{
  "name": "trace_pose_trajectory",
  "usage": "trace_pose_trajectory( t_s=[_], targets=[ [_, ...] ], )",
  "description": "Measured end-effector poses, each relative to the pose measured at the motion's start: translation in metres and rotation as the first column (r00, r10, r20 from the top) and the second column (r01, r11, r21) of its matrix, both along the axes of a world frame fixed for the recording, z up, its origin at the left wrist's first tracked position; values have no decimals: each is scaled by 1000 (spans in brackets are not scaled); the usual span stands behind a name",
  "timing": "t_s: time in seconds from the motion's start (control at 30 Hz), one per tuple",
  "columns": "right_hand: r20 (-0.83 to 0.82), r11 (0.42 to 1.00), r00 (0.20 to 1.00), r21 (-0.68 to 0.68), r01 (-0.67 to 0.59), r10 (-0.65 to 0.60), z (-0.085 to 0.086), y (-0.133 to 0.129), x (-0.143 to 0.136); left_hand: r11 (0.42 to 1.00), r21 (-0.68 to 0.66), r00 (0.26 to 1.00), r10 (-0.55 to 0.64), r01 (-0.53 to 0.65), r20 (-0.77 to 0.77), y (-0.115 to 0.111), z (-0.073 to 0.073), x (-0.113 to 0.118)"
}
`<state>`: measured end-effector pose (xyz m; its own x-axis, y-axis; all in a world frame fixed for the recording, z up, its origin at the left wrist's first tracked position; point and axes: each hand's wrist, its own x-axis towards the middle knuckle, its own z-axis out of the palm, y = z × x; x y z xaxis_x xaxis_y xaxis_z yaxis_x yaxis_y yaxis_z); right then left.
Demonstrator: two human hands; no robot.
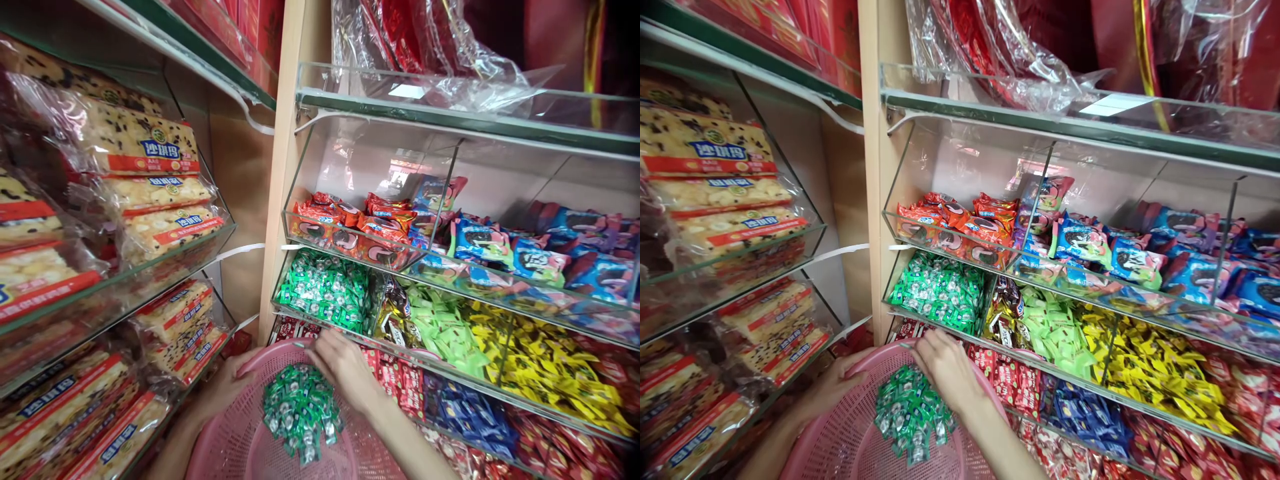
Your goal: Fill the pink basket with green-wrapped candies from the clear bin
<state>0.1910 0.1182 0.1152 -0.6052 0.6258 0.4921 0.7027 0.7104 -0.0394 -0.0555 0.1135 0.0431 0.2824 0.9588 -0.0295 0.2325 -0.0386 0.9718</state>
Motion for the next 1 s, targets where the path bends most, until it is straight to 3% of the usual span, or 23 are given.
trace_pose_trajectory(
  t_s=[0.13,0.23,0.73,1.0],
  targets=[
    [232,999,972,-34,30,-22,-42,-1,16,1000,15,1000,-1,1,-18,1,0,0],
    [343,997,939,-56,59,-36,-61,-1,29,1000,18,1000,6,-6,-28,2,-3,-1],
    [397,994,918,-100,50,-6,-95,3,43,999,50,1000,2,0,-27,3,-13,-4],
    [462,990,886,-108,90,-30,-100,2,41,999,31,1000,14,-13,-23,4,-16,-5]
  ],
)
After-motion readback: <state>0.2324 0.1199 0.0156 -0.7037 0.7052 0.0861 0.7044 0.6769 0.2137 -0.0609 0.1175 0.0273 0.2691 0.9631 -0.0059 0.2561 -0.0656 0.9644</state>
